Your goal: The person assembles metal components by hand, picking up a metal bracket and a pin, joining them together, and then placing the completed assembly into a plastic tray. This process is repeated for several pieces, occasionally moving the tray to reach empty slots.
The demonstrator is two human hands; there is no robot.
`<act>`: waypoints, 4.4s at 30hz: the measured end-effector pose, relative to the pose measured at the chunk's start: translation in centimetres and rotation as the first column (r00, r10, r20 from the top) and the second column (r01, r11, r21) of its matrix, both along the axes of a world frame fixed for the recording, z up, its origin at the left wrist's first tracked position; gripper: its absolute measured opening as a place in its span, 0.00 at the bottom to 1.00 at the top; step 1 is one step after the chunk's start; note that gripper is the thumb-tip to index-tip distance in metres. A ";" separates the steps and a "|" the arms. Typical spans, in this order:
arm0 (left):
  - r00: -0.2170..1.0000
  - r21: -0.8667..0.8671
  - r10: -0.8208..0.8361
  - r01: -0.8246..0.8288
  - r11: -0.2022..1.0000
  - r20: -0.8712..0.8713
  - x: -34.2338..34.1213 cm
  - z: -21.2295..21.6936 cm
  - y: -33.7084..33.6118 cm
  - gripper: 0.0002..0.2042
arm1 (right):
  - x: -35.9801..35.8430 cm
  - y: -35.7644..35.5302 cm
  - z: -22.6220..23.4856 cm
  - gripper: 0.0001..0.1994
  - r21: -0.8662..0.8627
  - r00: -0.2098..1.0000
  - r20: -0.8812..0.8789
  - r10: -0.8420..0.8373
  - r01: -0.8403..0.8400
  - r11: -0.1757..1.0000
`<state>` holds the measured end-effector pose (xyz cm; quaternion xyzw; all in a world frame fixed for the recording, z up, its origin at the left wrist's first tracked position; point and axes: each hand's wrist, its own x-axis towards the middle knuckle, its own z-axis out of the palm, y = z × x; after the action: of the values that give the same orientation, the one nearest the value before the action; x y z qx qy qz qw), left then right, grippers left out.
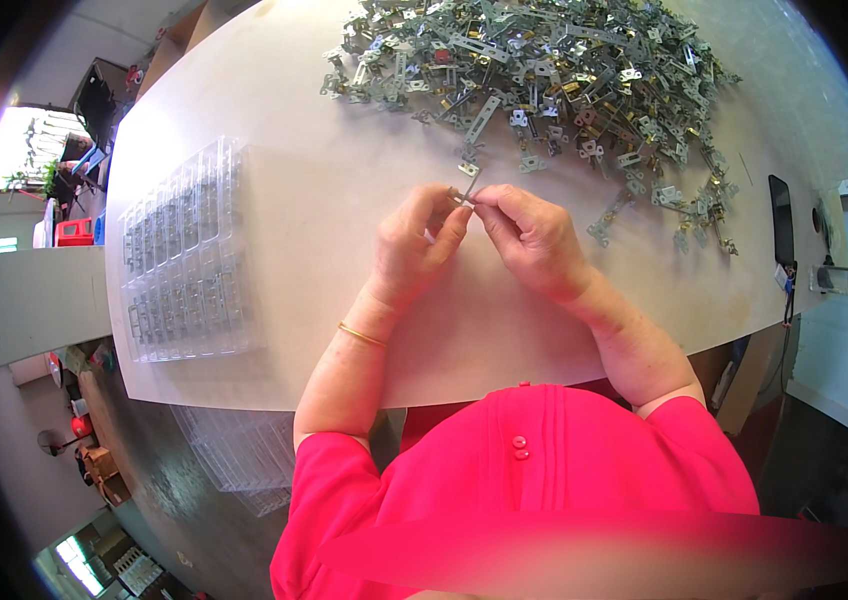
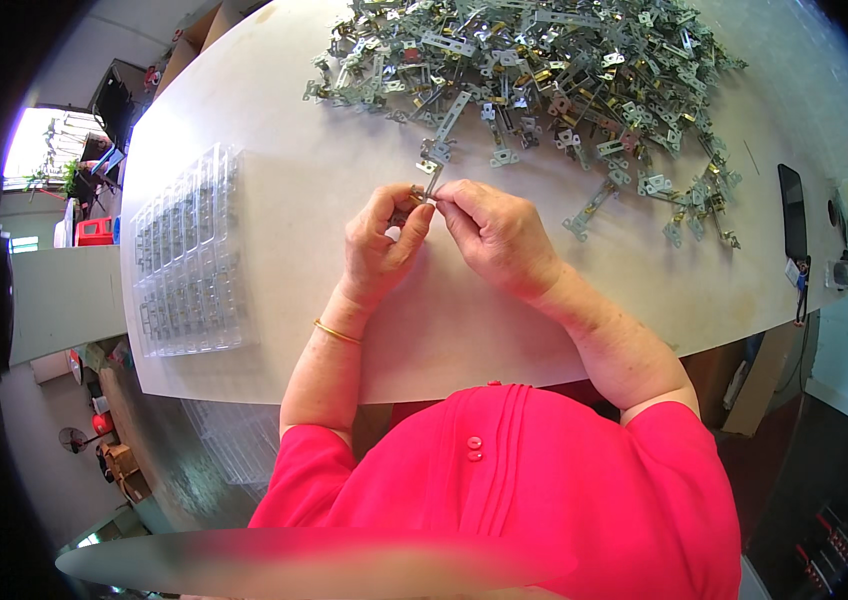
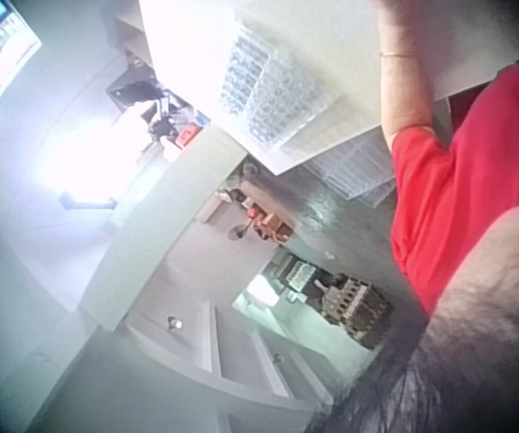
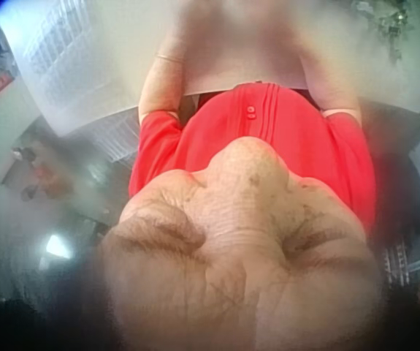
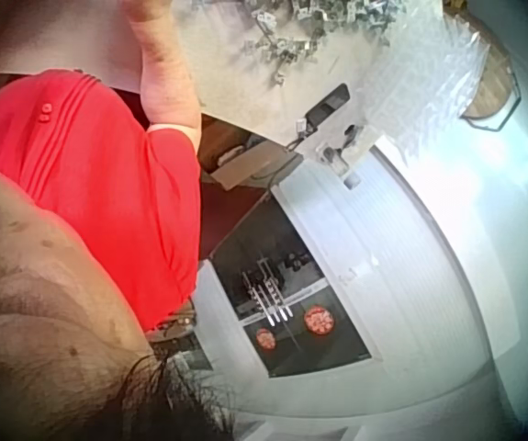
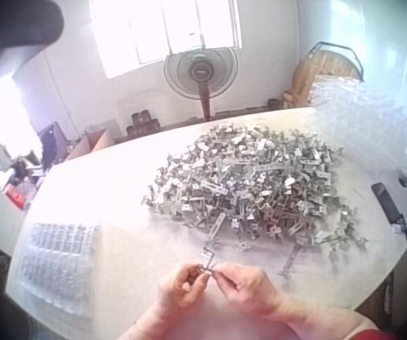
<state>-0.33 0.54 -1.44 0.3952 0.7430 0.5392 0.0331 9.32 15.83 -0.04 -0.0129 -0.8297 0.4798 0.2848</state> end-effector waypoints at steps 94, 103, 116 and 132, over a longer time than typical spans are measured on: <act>0.576 -0.481 0.710 -0.795 0.370 -0.406 -18.1 5.0 -17.0 0.11 | -0.1 -0.5 -1.3 0.04 -0.148 0.971 0.231 0.063 -0.029 0.989; 0.546 -0.310 0.600 -0.834 0.457 -0.584 -14.6 6.4 -12.3 0.09 | -0.1 -0.5 -0.9 0.03 -0.128 0.977 0.212 0.032 -0.005 0.992; 0.862 -0.241 0.275 -0.402 0.884 -0.426 -5.0 2.6 0.8 0.04 | 0.6 -0.8 -0.2 0.04 -0.120 0.956 0.056 0.289 -0.281 0.952; 0.871 -0.152 0.276 -0.362 0.920 -0.406 -4.2 -1.2 2.4 0.05 | 0.7 -0.9 0.5 0.03 -0.166 0.913 0.159 0.376 -0.351 0.922</act>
<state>-4.55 2.90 -2.63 0.3562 0.8462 0.3644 -0.1558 9.97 14.90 0.46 0.0775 -0.8067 0.5756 0.1093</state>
